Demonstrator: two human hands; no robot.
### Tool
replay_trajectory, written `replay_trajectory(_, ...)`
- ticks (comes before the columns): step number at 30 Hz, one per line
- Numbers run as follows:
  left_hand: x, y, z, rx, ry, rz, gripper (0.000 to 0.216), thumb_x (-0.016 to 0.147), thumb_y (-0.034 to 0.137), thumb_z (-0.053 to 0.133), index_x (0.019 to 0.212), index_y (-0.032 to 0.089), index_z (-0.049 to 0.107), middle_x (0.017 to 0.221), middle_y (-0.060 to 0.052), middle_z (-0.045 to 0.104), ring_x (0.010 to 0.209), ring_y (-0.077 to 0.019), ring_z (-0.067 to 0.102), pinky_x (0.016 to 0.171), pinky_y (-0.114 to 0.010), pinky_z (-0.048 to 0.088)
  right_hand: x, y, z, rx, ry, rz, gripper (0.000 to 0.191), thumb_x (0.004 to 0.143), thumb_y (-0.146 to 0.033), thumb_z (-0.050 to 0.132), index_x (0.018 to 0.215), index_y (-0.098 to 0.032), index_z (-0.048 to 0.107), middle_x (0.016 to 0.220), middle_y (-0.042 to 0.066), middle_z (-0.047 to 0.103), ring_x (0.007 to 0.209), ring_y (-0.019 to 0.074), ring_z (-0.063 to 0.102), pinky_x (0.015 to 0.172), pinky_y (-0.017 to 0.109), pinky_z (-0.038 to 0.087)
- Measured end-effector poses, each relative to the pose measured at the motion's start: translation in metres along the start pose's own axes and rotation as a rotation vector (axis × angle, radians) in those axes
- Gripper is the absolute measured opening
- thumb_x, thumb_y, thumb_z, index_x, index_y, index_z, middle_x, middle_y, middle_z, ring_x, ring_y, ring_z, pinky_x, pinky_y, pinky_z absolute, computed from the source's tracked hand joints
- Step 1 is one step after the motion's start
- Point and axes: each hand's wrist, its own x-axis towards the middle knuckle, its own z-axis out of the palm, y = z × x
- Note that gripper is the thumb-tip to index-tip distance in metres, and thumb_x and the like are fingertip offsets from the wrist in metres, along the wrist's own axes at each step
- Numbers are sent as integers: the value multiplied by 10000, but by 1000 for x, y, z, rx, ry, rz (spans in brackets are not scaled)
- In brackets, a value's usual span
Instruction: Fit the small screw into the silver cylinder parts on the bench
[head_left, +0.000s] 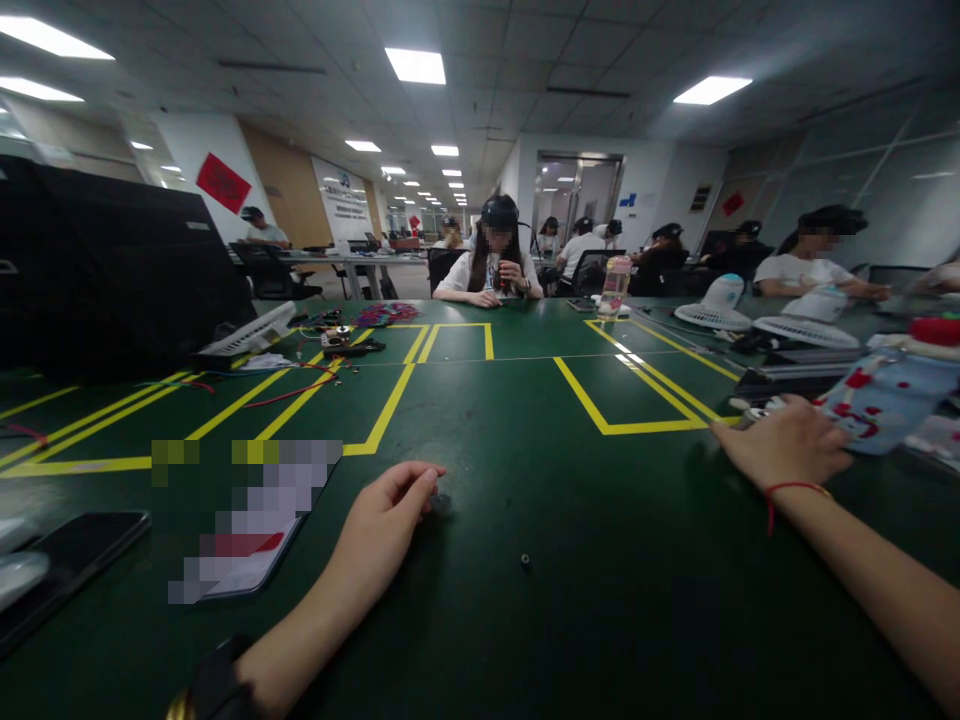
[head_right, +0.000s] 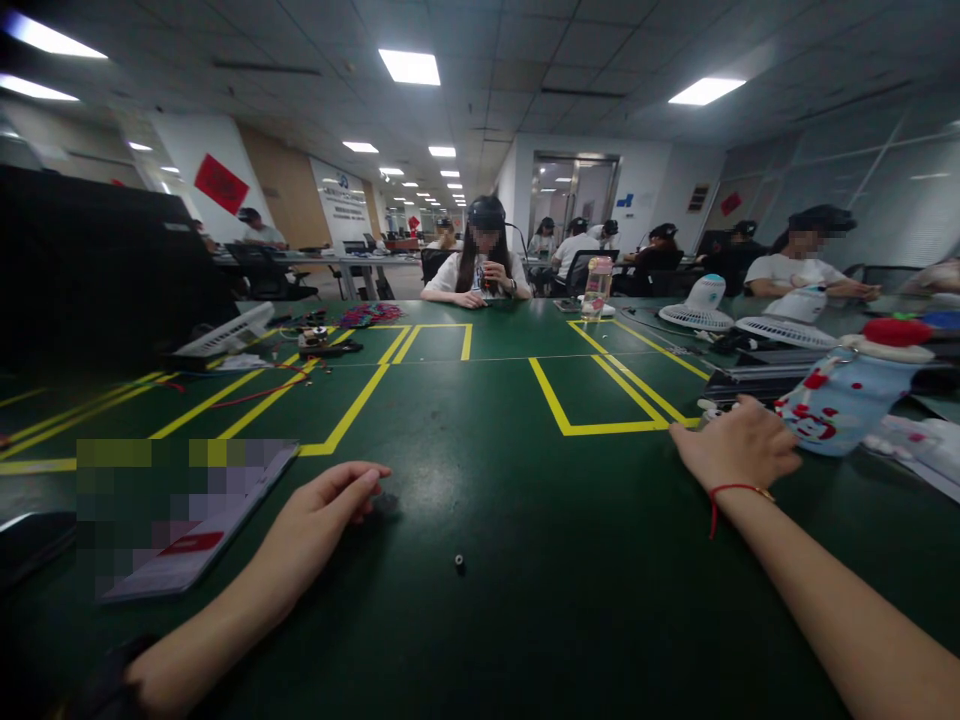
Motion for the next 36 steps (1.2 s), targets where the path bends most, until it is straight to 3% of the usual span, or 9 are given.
replay_trajectory(3, 0, -2, 1, 32, -3, 7, 378, 806, 500, 499, 962, 195, 657, 737, -13, 629, 678, -188, 569, 619, -277, 425, -30, -53, 0, 7, -84, -126, 585, 702, -495, 598, 1163, -151, 494, 1213, 198, 457, 1121, 344, 416, 858, 512, 358)
replay_trajectory(7, 0, -2, 2, 53, -28, 32, 338, 826, 477, 490, 947, 204, 647, 748, -7, 630, 713, -192, 572, 648, -281, 418, -101, -138, -11, 303, -740, -560, 476, 743, -481, 613, 1158, -251, 578, 1144, 71, 548, 1045, 217, 482, 897, 405, 385)
replay_trajectory(9, -1, -2, 3, 70, -23, 38, 329, 826, 470, 494, 939, 202, 648, 764, -13, 640, 726, -197, 573, 659, -284, 416, -129, -166, -16, 387, -921, -681, 339, 748, -434, 635, 1057, -295, 645, 1098, 37, 576, 998, 191, 495, 864, 375, 399)
replay_trajectory(11, -1, -2, 3, 87, -14, 37, 332, 821, 471, 496, 939, 202, 651, 766, -17, 645, 726, -202, 574, 652, -286, 412, -139, -176, -18, 411, -968, -697, 170, 791, -382, 604, 906, -288, 688, 1003, 19, 608, 940, 168, 513, 830, 350, 410)
replay_trajectory(14, -1, -1, 2, 85, -20, 30, 338, 815, 474, 497, 929, 200, 658, 766, -20, 655, 725, -206, 581, 647, -286, 415, -114, -158, -14, 399, -817, -573, 203, 866, -361, 498, 895, -252, 667, 945, 21, 624, 890, 147, 545, 800, 318, 429)
replay_trajectory(18, -2, 0, 2, 73, -23, 31, 330, 806, 468, 506, 925, 206, 667, 793, -24, 678, 738, -208, 591, 655, -286, 422, -41, -92, -9, 24, -296, -387, 301, 893, -377, 415, 989, -195, 634, 1015, 63, 627, 948, 161, 552, 838, 283, 403)
replay_trajectory(20, -3, 0, 3, 84, -25, 29, 334, 807, 472, 502, 927, 208, 667, 791, -23, 677, 739, -210, 592, 649, -286, 419, -10, -53, -12, -137, -166, -299, 350, 888, -371, 399, 1000, -137, 635, 1053, 123, 614, 1003, 205, 527, 865, 307, 364)
replay_trajectory(26, -4, 1, 3, 96, -43, 34, 333, 813, 469, 497, 924, 202, 662, 804, -25, 673, 765, -214, 594, 683, -300, 422, 24, 23, -25, -361, -195, -71, 396, 837, -391, 417, 900, -109, 688, 864, 184, 641, 742, 241, 542, 662, 348, 339)
replay_trajectory(36, -4, 2, 2, 84, -50, 39, 325, 825, 455, 490, 928, 199, 662, 836, -28, 677, 775, -211, 593, 686, -292, 420, 30, 36, -22, -439, -239, 76, 443, 842, -435, 382, 970, -127, 674, 880, 177, 648, 725, 228, 555, 644, 335, 333)
